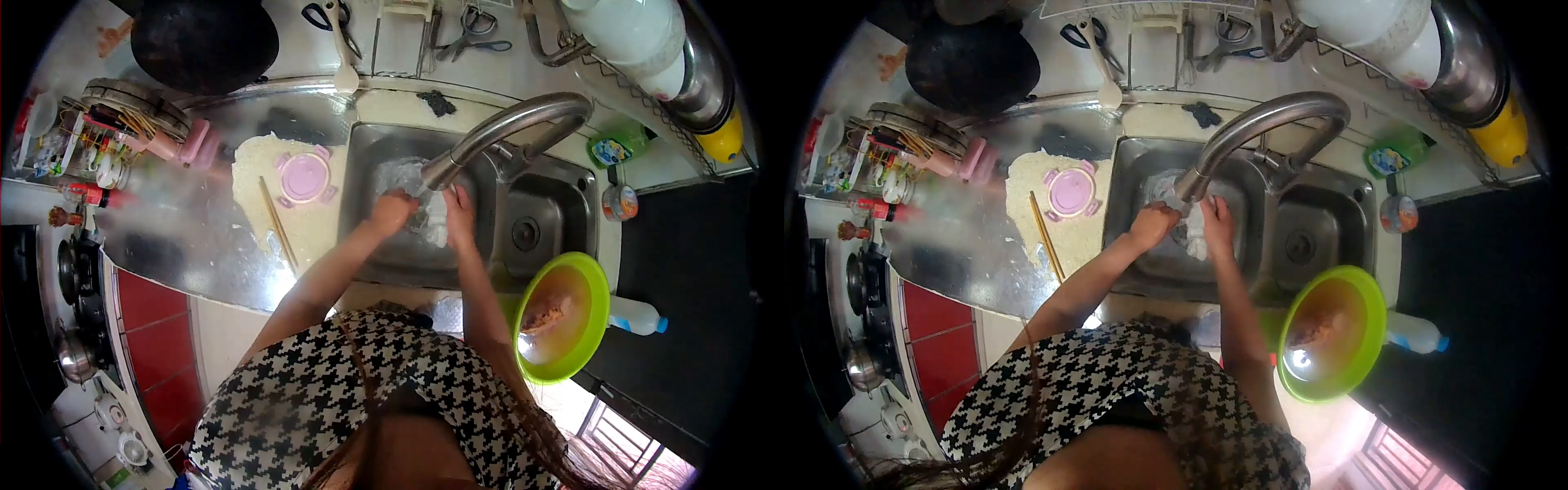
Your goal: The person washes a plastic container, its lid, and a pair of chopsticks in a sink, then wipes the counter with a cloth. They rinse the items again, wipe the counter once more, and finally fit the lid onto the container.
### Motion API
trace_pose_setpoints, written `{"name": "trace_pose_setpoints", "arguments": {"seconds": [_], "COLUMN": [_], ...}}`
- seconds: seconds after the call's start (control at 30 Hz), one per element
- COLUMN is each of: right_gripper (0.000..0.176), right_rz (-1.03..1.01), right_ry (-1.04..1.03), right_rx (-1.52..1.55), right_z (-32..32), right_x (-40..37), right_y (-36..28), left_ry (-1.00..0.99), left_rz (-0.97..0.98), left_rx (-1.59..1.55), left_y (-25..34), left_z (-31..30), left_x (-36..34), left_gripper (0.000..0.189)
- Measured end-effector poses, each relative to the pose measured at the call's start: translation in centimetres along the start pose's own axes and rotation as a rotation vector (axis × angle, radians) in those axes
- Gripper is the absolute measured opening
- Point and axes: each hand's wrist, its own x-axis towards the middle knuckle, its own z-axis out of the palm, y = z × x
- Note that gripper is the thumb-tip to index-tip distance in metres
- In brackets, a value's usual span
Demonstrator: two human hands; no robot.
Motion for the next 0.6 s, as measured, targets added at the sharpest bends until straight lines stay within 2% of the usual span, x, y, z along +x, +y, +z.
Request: {"name": "trace_pose_setpoints", "arguments": {"seconds": [0.03,0.07,0.1,0.17,0.2,0.27,0.3,0.37,0.4,0.47,0.5,0.57,0.6], "right_gripper": [0.036,0.034,0.034,0.03,0.03,0.029,0.029,0.033,0.033,0.036,0.036,0.036,0.036], "right_rz": [-0.05,-0.101,-0.101,-0.319,-0.322,-0.154,-0.155,-0.28,-0.283,-0.438,-0.439,-0.362,-0.364], "right_ry": [-0.105,-0.211,-0.212,-0.289,-0.292,-0.433,-0.435,-0.601,-0.601,-0.625,-0.628,-0.207,-0.209], "right_rx": [-0.187,-0.374,-0.373,-0.426,-0.426,-0.502,-0.503,-0.814,-0.815,-1.331,-1.33,-1.275,-1.276], "right_z": [0.0,0.2,0.4,1.0,1.1,0.7,0.9,0.9,1.2,2.0,2.2,1.6,0.9], "right_x": [0.4,0.7,1.2,2.0,2.6,3.4,3.1,3.1,2.7,1.5,1.3,1.5,1.9], "right_y": [0.0,0.0,0.4,1.2,1.3,1.5,1.1,-0.2,-1.1,-2.9,-3.8,-5.3,-4.6], "left_ry": [0.0,0.026,0.051,-0.023,-0.095,-0.059,-0.024,0.013,0.043,0.038,0.031,0.029,0.027], "left_rz": [0.002,0.097,0.191,0.241,0.292,0.313,0.34,0.361,0.382,0.391,0.399,0.373,0.351], "left_rx": [-0.001,0.011,0.023,0.054,0.084,0.057,0.031,0.022,0.01,0.026,0.039,0.026,0.015], "left_y": [0.1,0.2,0.2,0.3,0.5,0.9,0.9,0.5,0.3,0.2,0.2,0.2,0.1], "left_z": [0.2,0.3,0.2,0.0,-0.4,-1.1,-1.3,-1.5,-1.6,-2.2,-2.5,-2.8,-2.9], "left_x": [-0.2,-0.5,-0.6,-0.8,-0.7,-1.1,-1.2,-1.2,-1.3,-1.4,-1.6,-1.7,-1.6], "left_gripper": [0.005,0.005,0.006,0.006,0.006,0.006,0.006,0.007,0.007,0.008,0.008,0.009,0.009]}}
